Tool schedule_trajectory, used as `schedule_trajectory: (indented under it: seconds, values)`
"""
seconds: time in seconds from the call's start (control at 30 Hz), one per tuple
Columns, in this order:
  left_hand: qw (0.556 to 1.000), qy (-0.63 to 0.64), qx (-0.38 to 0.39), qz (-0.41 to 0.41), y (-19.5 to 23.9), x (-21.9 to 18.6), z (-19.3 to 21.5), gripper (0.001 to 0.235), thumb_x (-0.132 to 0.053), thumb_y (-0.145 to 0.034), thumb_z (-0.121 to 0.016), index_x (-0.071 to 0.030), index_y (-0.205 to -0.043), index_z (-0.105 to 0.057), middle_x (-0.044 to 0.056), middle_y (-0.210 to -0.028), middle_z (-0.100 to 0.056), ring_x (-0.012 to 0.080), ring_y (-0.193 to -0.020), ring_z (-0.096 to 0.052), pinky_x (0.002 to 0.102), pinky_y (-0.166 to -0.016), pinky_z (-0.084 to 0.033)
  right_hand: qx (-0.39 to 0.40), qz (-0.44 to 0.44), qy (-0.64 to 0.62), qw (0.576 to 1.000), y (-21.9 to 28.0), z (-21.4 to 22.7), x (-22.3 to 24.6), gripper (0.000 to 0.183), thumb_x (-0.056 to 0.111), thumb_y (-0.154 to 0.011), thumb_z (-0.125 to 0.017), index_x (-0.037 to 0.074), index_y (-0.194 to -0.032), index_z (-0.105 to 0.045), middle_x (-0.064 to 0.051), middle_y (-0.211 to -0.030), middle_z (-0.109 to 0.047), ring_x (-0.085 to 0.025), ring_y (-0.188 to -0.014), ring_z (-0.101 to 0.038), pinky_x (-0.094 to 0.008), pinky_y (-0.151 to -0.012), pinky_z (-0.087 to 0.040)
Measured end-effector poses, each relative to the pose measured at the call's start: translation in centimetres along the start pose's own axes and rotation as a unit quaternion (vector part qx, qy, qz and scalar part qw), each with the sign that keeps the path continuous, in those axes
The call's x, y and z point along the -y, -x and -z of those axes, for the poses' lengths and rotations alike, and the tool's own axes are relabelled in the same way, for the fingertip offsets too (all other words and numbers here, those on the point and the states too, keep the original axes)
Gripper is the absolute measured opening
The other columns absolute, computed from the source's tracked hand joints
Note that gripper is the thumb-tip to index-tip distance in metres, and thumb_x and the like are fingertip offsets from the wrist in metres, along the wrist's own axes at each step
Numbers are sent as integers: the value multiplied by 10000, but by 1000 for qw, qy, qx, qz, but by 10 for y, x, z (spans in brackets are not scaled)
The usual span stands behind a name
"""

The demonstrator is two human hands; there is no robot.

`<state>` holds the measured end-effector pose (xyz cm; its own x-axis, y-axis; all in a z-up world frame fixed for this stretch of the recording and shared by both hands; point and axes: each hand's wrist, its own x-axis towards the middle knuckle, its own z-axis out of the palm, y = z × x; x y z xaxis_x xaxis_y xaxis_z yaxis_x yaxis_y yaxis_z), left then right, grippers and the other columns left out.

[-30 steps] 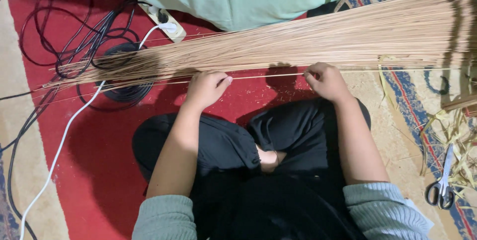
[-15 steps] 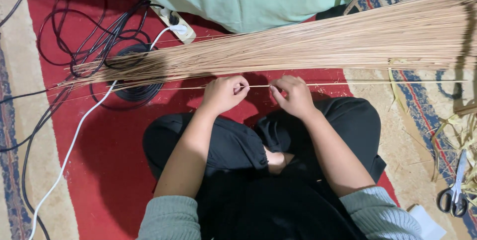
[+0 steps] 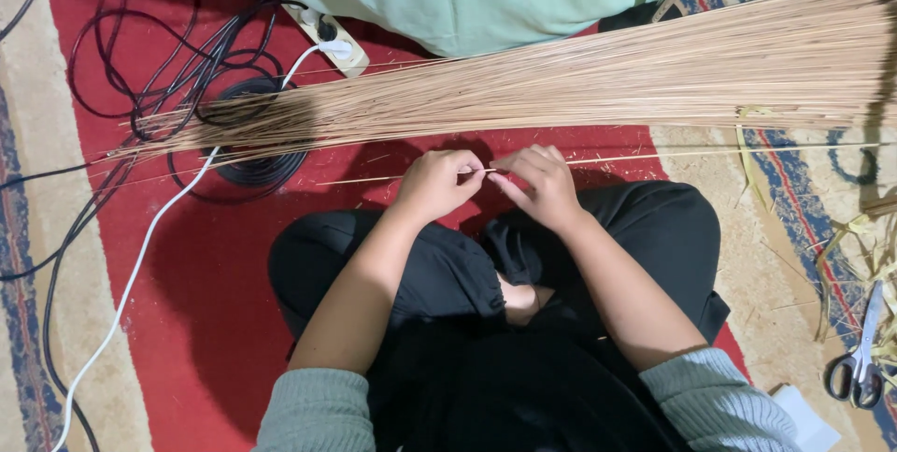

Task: Weaving and bundling thin wooden sticks together to create a broom or similar craft

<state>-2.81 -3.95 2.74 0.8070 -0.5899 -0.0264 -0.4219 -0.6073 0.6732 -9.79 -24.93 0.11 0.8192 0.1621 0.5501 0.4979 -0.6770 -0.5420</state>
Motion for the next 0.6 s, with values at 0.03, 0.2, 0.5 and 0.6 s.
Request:
schedule_trajectory:
  seconds: [0.03,0.2,0.5,0.6]
  values:
    - [1000,0,0,0,0,1,-1,159,-319,-853,-729,-219,-974,-755,20,-904,-786,238,-951,-761,398,-804,-620,0,0,0,1000,1,-1,0,139,200,-918,-802,138,-1040,-780,-48,-918,-732,-263,-836,-676,-371,-761,-488]
    - [1000,-14,-3,-18,0,-5,7,160,-325,-867,-718,-202,-963,-752,35,-886,-784,266,-933,-758,435,-792,-615,-18,-51,-59,997,-2,-6,-3,46,166,-923,-797,149,-963,-783,-43,-902,-761,-287,-832,-705,-384,-745,-492]
    - [998,-58,22,20,3,-3,17,186,-371,-871,-703,-237,-992,-750,-9,-909,-786,238,-966,-753,418,-824,-608,-42,-153,-93,983,18,-17,-44,37,110,-931,-783,108,-966,-793,-99,-807,-763,-307,-783,-734,-406,-727,-553]
    - [998,-55,28,26,4,-5,20,190,-375,-876,-698,-232,-990,-749,2,-911,-786,250,-971,-749,425,-825,-606,-39,-93,-68,993,5,-9,-24,29,101,-925,-782,101,-954,-789,-105,-839,-770,-350,-775,-732,-437,-719,-558]
